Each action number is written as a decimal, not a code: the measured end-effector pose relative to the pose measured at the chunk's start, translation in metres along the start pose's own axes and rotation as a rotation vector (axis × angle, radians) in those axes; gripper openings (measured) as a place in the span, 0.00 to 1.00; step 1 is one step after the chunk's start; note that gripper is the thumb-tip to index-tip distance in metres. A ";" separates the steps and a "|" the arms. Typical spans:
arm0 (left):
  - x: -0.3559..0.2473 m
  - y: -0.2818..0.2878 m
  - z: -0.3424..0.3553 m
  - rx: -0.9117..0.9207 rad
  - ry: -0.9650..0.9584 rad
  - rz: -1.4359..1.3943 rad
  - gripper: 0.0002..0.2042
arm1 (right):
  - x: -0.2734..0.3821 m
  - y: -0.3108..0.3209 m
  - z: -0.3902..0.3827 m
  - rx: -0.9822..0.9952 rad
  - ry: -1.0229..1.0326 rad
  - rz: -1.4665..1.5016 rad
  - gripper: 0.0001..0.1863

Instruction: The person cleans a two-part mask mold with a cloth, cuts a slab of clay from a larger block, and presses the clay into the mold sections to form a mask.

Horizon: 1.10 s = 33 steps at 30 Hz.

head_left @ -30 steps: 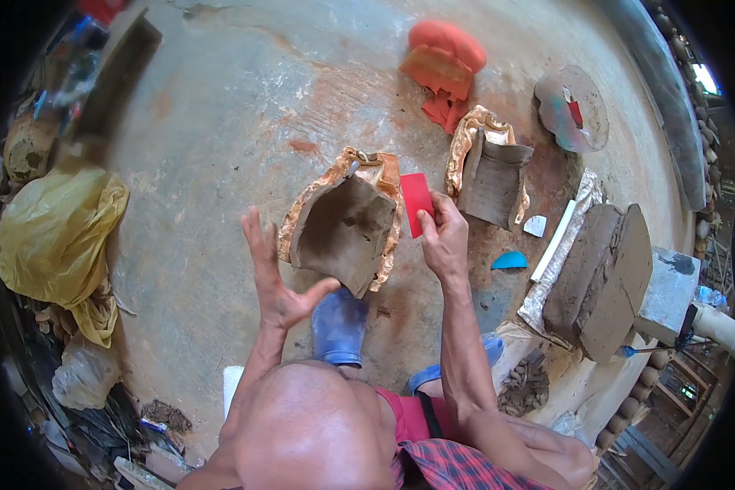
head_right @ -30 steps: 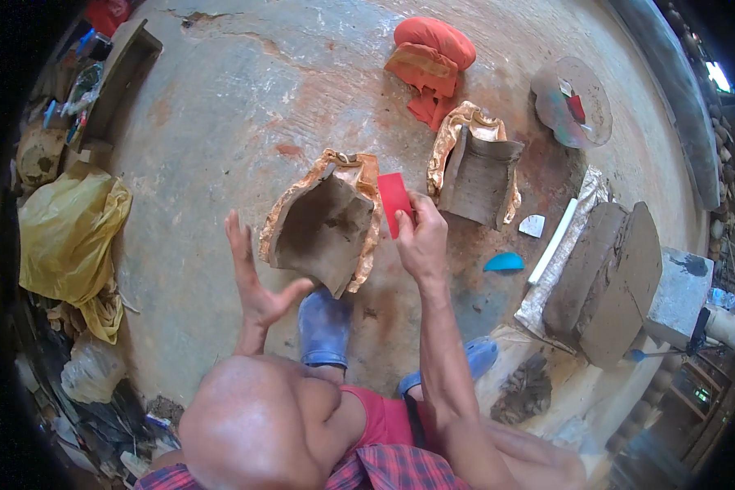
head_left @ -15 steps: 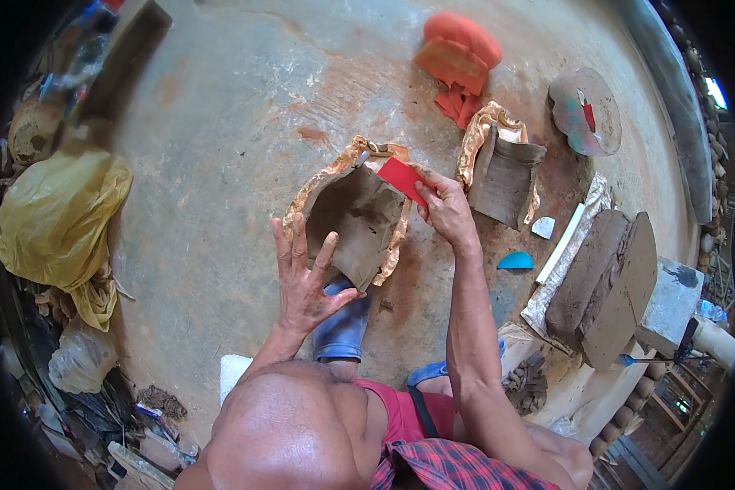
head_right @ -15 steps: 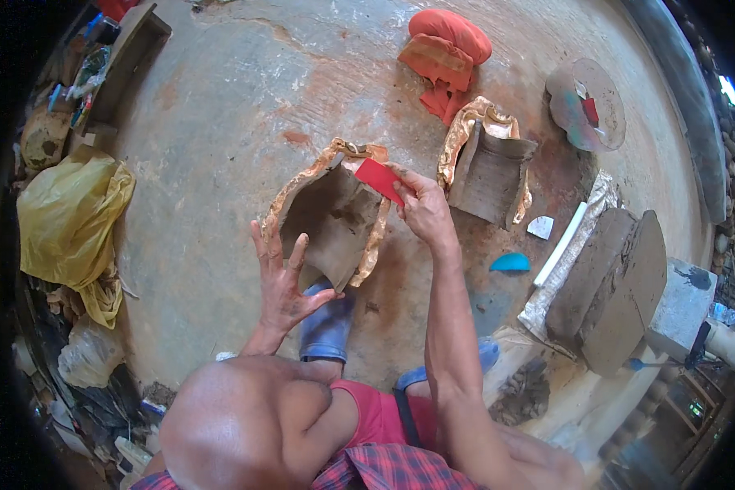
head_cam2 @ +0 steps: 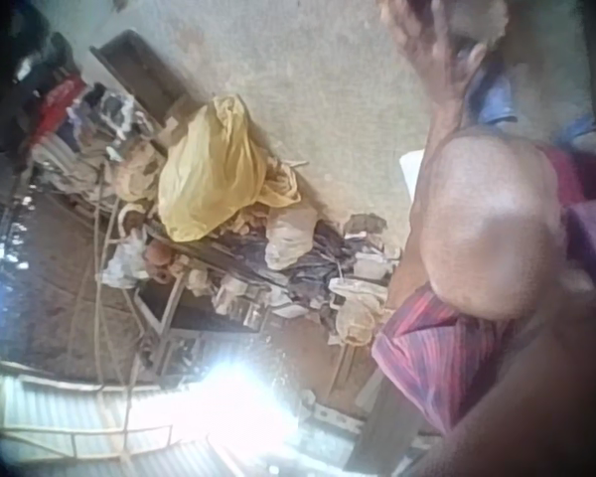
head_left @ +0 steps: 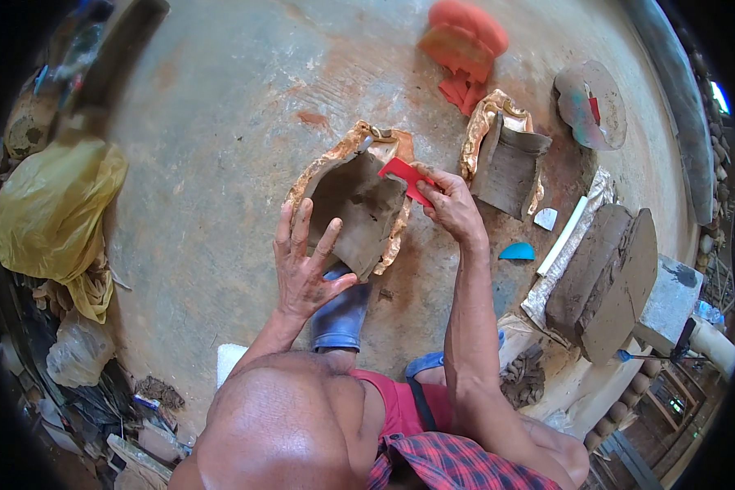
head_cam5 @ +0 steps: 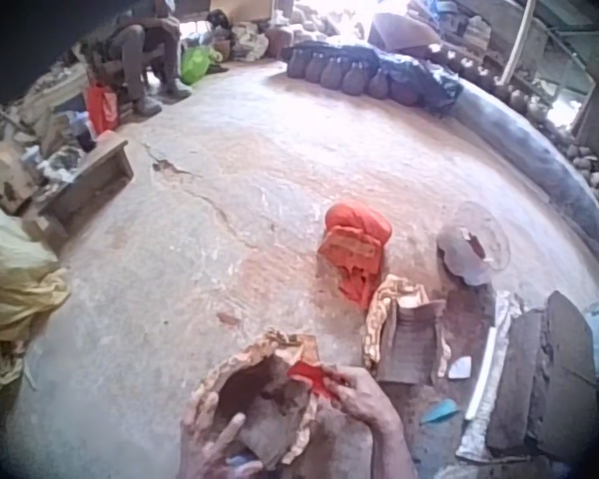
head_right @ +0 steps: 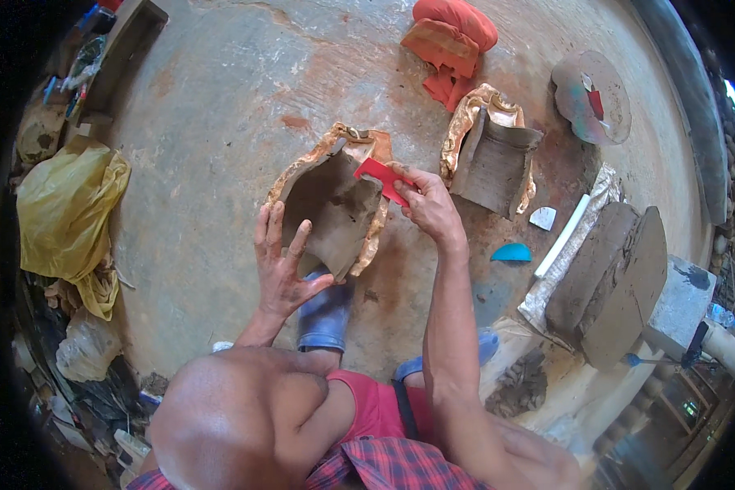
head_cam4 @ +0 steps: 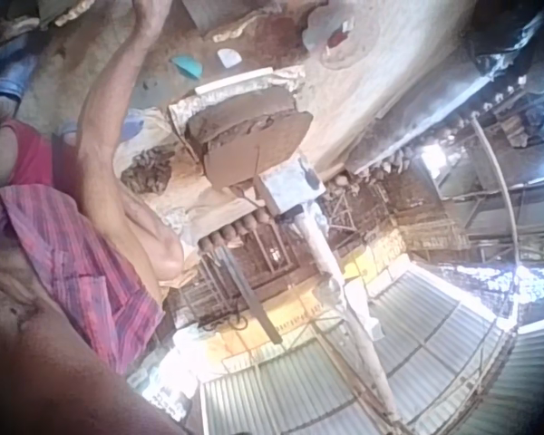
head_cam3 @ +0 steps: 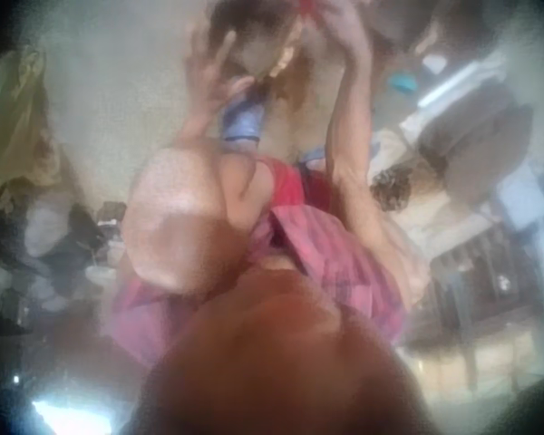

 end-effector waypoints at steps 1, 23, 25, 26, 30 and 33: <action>-0.001 0.000 0.001 0.002 0.001 -0.002 0.47 | -0.001 0.002 -0.002 -0.001 -0.003 0.000 0.18; -0.001 -0.003 0.004 0.002 -0.018 0.009 0.43 | -0.042 -0.003 -0.056 0.020 0.029 -0.070 0.18; 0.000 -0.003 0.004 0.001 -0.021 0.020 0.43 | -0.048 -0.004 -0.060 0.106 0.000 -0.098 0.08; 0.000 -0.002 0.003 0.004 -0.020 0.019 0.42 | -0.051 -0.007 -0.065 0.109 -0.003 -0.098 0.08; 0.000 -0.001 0.005 0.016 -0.028 0.021 0.43 | -0.049 -0.031 -0.087 0.191 0.127 -0.278 0.09; -0.001 -0.007 0.006 -0.030 0.031 -0.042 0.44 | -0.033 -0.043 -0.093 0.333 0.429 -0.447 0.17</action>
Point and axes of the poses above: each hand's wrist, its own z-axis towards the middle knuckle, its own y-axis out of the back of the hand, x = y × z, the point moved 2 cm from there along z, towards the middle knuckle, and after that the axes turned 14 degrees about z, right-handed, at the moved point
